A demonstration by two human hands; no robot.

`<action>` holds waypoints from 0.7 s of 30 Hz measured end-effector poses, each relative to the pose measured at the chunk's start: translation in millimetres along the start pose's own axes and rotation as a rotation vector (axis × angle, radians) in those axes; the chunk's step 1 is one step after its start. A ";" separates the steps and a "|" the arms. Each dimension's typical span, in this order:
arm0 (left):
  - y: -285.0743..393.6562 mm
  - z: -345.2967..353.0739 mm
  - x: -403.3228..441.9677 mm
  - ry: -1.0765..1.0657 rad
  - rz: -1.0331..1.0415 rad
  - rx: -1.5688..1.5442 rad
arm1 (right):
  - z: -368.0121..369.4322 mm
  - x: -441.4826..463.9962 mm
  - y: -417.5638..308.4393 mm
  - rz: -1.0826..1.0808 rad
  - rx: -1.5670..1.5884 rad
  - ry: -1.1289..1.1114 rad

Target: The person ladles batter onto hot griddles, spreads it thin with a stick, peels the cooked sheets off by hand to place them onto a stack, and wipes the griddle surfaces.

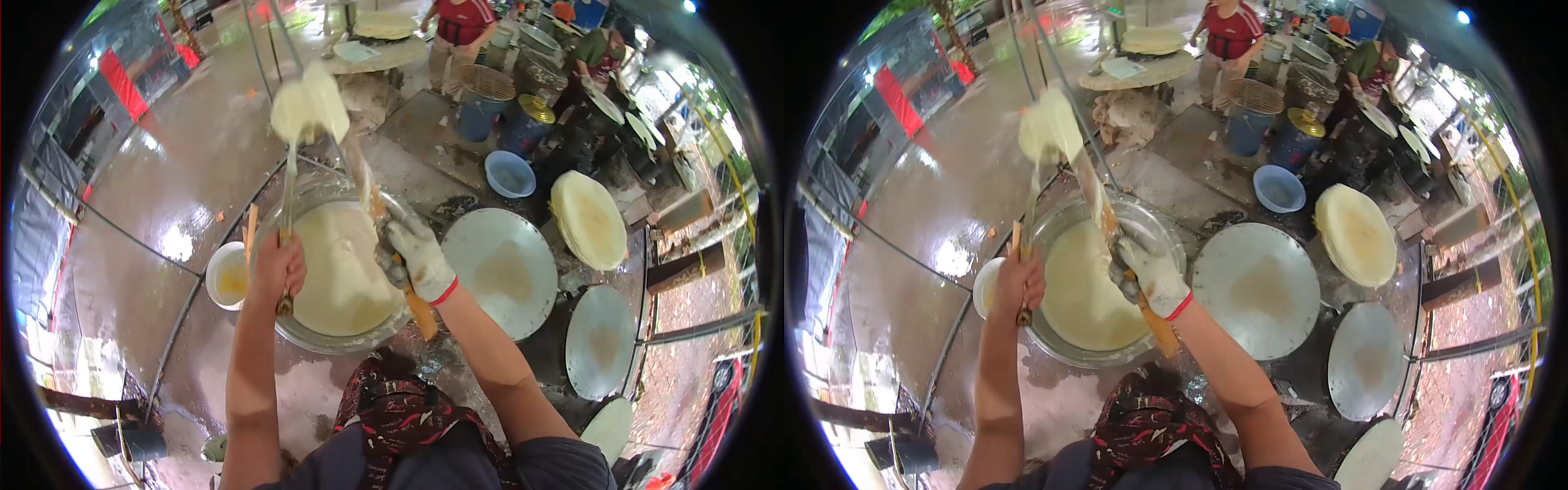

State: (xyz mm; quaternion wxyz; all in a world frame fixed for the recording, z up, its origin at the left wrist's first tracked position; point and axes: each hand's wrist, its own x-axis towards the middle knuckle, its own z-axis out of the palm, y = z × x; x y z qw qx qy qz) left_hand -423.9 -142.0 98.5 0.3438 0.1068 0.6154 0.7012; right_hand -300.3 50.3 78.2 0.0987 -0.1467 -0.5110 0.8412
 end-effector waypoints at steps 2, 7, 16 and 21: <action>-30.2 15.0 -28.0 -0.035 -0.140 0.028 | -28.7 -36.0 22.2 -0.016 0.016 0.093; -84.9 104.4 -93.8 -0.292 -0.584 -0.203 | -108.2 -166.6 37.0 0.067 -0.227 0.391; -172.7 345.3 -161.7 -0.687 -1.242 -0.813 | -253.4 -501.0 96.1 0.157 -1.088 0.758; -197.5 446.1 -178.7 -0.973 -1.156 -0.471 | -268.4 -597.7 111.2 0.285 -0.591 0.926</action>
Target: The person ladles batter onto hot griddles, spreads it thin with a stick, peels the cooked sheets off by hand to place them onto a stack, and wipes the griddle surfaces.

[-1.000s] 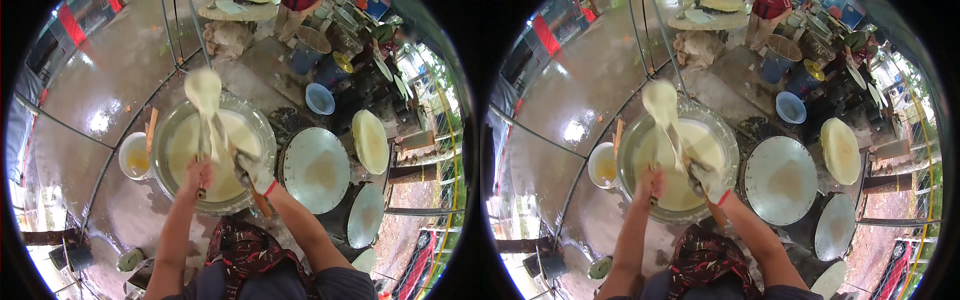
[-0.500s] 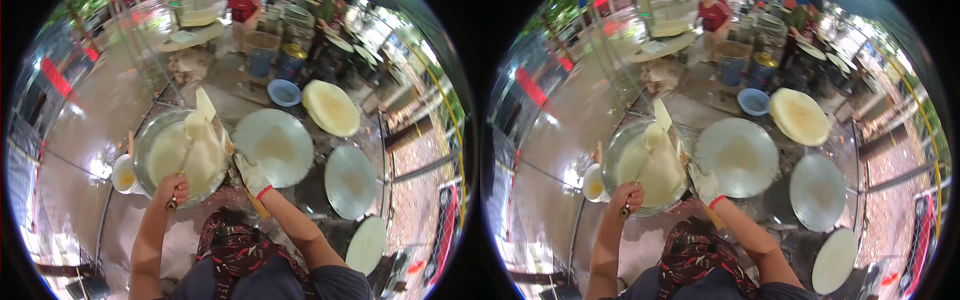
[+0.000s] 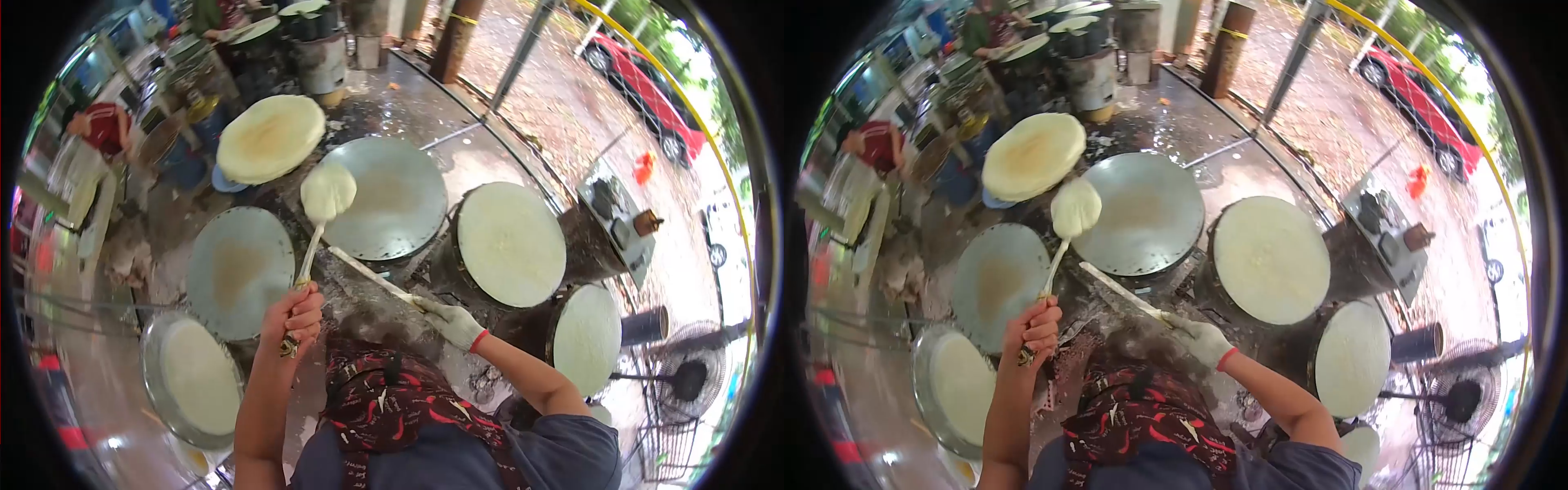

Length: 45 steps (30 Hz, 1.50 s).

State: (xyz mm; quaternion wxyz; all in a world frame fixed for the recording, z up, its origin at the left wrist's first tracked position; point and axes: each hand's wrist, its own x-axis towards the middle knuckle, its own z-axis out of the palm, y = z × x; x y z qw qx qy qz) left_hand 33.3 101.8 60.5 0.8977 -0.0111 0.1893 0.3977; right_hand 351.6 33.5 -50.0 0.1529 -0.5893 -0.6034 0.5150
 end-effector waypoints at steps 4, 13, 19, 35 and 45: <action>8.5 20.0 64.3 -0.094 0.002 0.500 | 7.5 32.7 22.5 0.053 0.261 0.261; 14.4 -37.8 250.2 0.066 -0.066 1.186 | 2.7 150.0 25.8 0.147 1.160 1.043; 42.6 -111.5 325.1 0.065 0.311 2.023 | 11.9 153.7 13.1 0.608 0.160 0.924; 150.9 -88.0 318.7 0.244 0.233 2.527 | -11.3 252.4 -50.6 0.452 0.779 0.816; 199.8 -87.1 273.0 0.364 0.411 2.642 | -21.6 258.0 -65.3 0.482 0.630 0.719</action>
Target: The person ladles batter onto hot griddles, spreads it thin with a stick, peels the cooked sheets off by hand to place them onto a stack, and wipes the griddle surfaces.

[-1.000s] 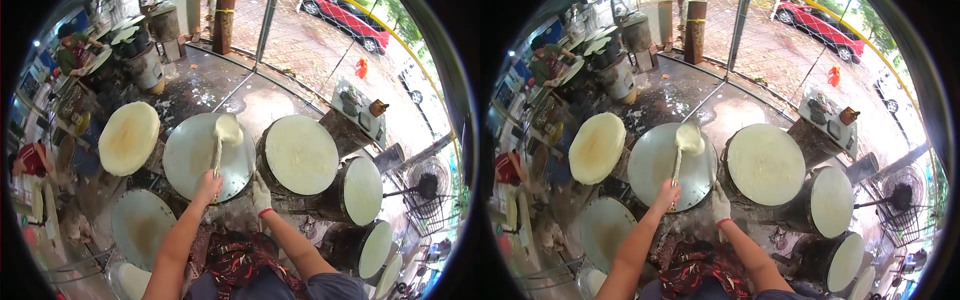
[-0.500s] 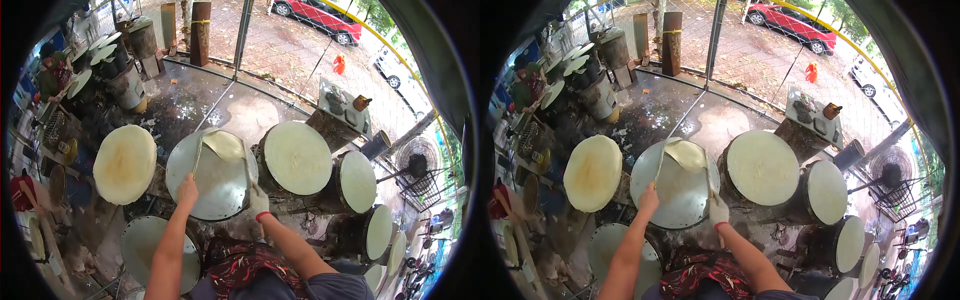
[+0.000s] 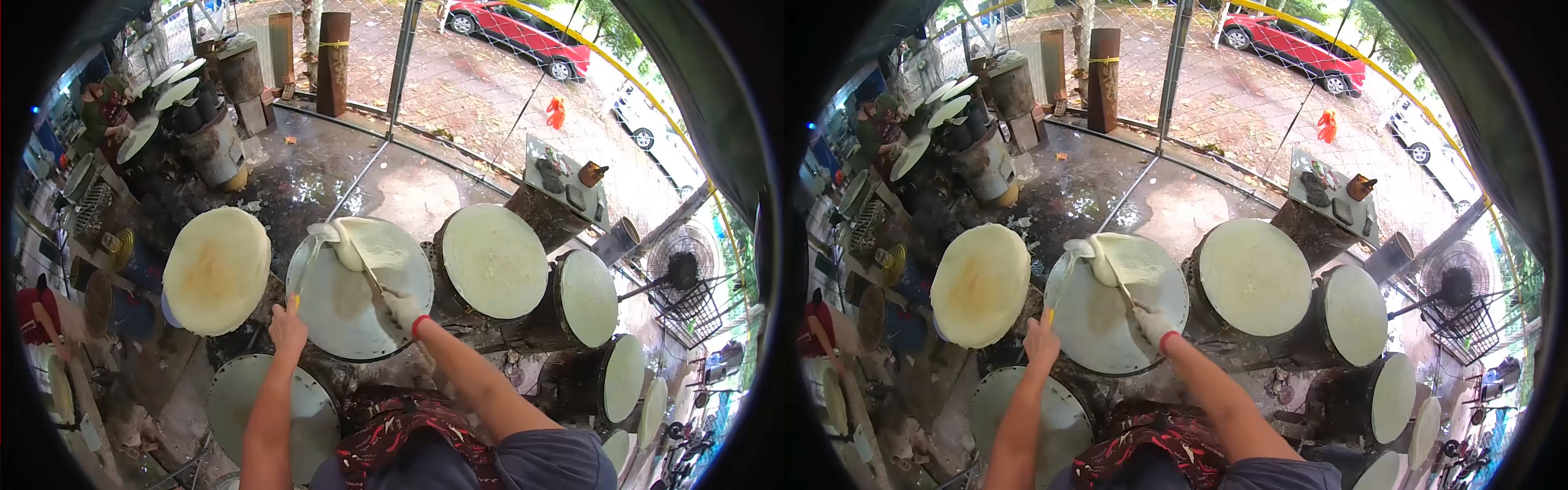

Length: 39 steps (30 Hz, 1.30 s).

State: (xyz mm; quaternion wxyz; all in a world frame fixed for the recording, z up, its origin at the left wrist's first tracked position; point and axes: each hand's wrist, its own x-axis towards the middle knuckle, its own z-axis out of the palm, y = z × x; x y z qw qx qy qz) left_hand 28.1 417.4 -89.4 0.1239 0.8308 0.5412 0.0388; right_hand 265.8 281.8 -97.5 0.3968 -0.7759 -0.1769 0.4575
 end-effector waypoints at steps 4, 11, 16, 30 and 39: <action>-32.5 -7.9 -13.4 0.093 0.005 0.049 | -14.1 10.9 38.0 -0.121 0.190 0.112; -53.4 -6.2 -58.1 0.160 -0.007 0.003 | -19.1 3.4 -23.1 -0.050 0.012 -0.227; -59.5 -16.2 -104.9 0.123 -0.097 -0.006 | -50.1 29.3 7.4 -0.176 0.004 -0.012; 4.0 -4.8 -186.9 0.340 -0.175 -0.311 | -29.0 85.7 -16.4 -0.162 0.054 -0.618; 56.0 2.5 -194.6 0.407 -0.561 -1.099 | -51.3 128.5 -19.5 -0.042 0.109 -0.556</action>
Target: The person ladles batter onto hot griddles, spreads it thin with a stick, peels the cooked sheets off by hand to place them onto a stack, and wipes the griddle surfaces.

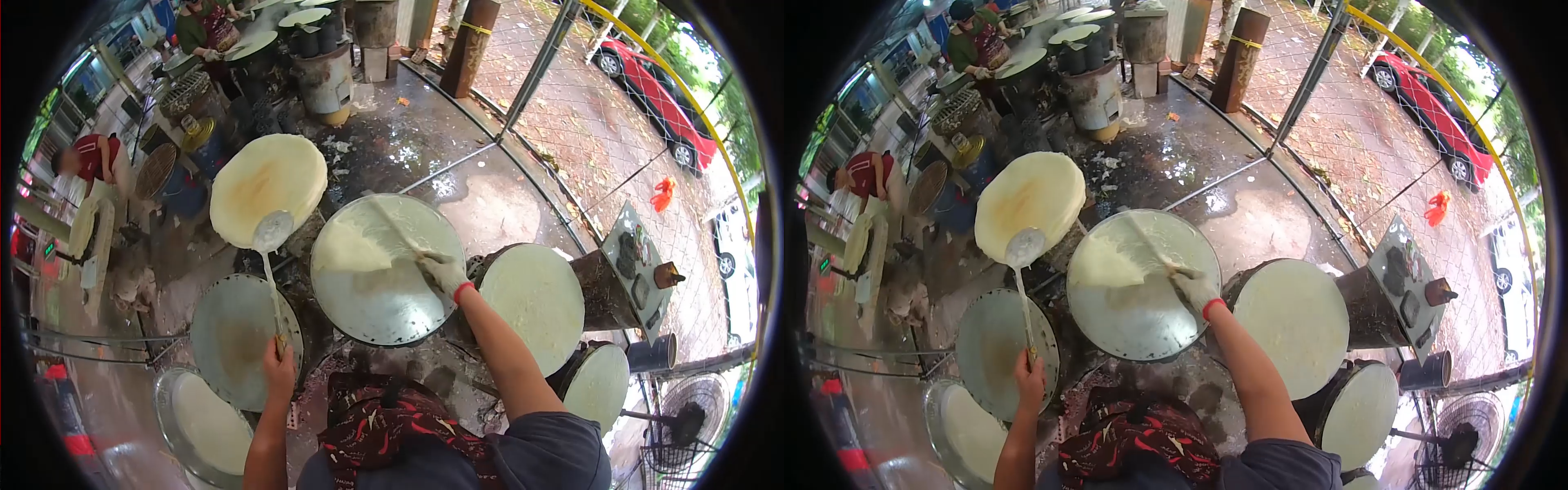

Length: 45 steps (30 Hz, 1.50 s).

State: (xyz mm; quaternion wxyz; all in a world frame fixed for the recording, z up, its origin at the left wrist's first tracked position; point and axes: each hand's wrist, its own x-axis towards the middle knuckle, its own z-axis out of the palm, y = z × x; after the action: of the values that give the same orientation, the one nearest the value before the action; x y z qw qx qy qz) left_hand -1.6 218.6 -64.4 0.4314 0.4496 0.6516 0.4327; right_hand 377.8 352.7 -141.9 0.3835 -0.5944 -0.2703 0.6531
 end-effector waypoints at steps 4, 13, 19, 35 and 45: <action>-15.8 11.0 -4.0 -0.029 -0.106 0.026 | 19.8 -34.9 -36.8 0.189 -0.214 -0.384; -39.7 26.4 -98.5 -0.107 0.134 0.734 | -56.7 1.6 -23.2 0.173 -0.221 -0.082; -54.4 20.8 -155.6 -0.090 0.266 0.737 | -27.2 -29.2 -15.8 0.313 -0.378 -0.590; -30.1 34.6 -163.8 -0.102 0.373 0.751 | -83.1 -71.8 53.3 -0.107 0.076 0.180; -40.4 -49.0 -128.5 -0.282 0.478 0.568 | 31.2 -222.0 118.5 0.059 0.307 0.228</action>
State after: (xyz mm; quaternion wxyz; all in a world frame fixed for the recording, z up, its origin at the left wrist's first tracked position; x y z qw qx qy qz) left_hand -28.1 77.8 -68.2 0.2622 0.7449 0.5568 0.2576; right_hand 325.7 107.0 -106.8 0.4786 -0.6067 -0.1048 0.6260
